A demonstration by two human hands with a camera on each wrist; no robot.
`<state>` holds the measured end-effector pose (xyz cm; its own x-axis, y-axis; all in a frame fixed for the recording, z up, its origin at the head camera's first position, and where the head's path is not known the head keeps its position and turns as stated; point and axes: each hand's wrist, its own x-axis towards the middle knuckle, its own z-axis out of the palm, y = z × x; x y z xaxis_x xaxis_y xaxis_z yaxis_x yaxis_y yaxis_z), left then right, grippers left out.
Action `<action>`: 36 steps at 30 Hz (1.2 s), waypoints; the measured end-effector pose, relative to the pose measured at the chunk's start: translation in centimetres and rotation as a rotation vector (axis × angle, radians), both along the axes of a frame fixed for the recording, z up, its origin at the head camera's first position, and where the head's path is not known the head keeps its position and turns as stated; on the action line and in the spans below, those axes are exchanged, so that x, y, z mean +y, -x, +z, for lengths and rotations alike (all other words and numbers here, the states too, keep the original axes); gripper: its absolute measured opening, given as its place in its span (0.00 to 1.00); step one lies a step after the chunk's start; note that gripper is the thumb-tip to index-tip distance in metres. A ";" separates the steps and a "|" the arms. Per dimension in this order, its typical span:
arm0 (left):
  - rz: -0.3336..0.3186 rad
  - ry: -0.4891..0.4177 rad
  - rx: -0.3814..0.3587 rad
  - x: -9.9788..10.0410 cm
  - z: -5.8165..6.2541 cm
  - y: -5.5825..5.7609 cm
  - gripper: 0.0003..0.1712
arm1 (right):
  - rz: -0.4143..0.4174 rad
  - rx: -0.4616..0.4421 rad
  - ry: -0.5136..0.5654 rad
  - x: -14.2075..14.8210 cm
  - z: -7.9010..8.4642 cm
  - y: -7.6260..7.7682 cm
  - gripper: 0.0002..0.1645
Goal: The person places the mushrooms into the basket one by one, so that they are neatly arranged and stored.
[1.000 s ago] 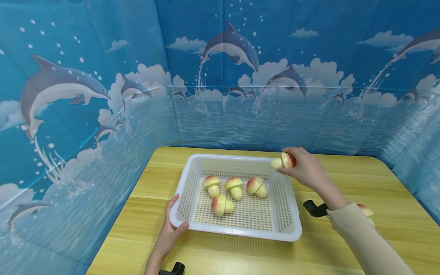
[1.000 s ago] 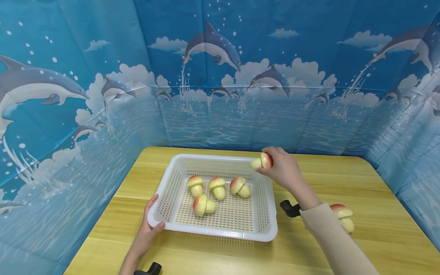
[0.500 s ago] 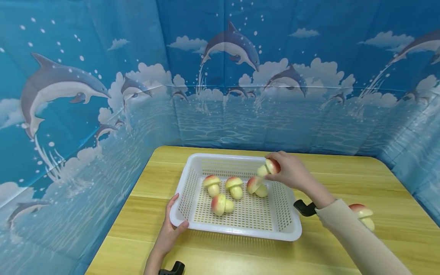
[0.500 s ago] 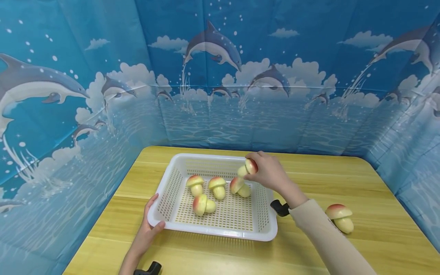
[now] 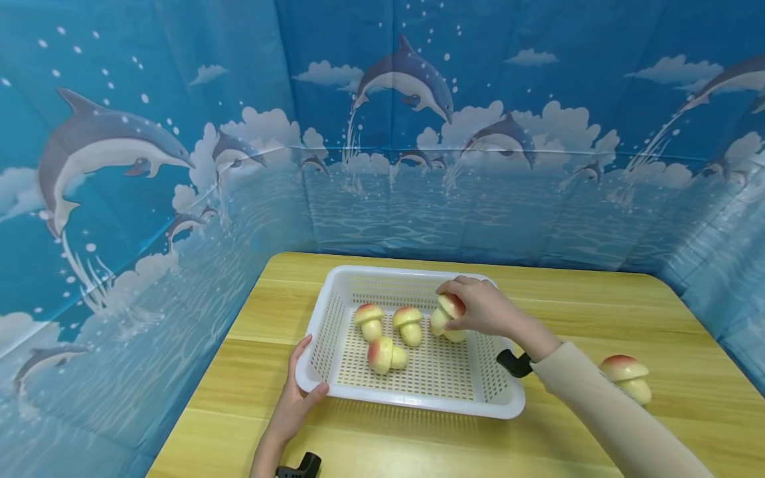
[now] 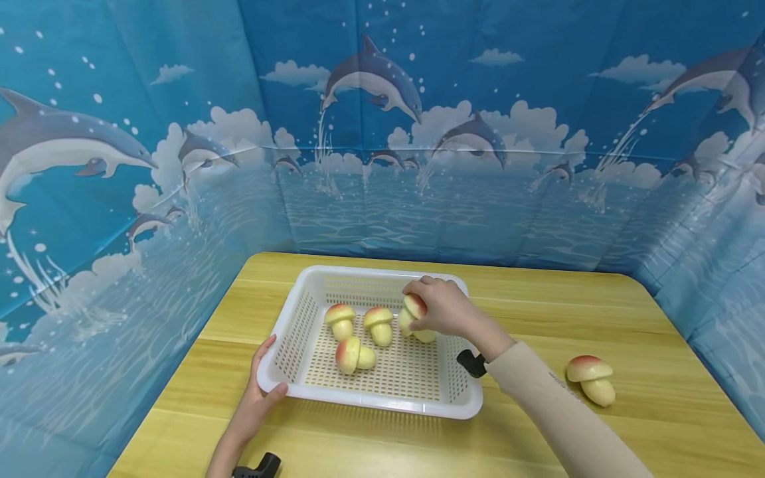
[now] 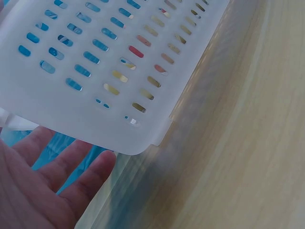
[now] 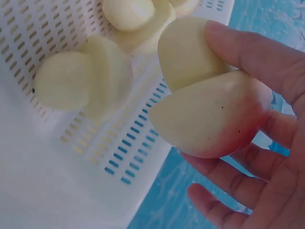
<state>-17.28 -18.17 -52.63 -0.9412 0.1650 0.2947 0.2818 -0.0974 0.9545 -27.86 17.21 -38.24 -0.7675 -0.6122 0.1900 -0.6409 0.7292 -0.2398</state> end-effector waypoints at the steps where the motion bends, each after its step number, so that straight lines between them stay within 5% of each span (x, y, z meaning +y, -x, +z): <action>1: -0.001 -0.001 -0.001 0.0 0.0 0.0 0.48 | 0.014 0.002 -0.006 -0.2 -0.1 0.0 0.35; 14: 0.005 0.004 0.000 0.1 -0.1 0.1 0.48 | 0.175 -0.036 -0.052 -2.1 -1.9 -0.1 0.33; 36: 0.016 0.007 -0.025 0.1 0.0 0.0 0.48 | 0.200 -0.147 -0.151 -4.4 -3.6 -0.7 0.32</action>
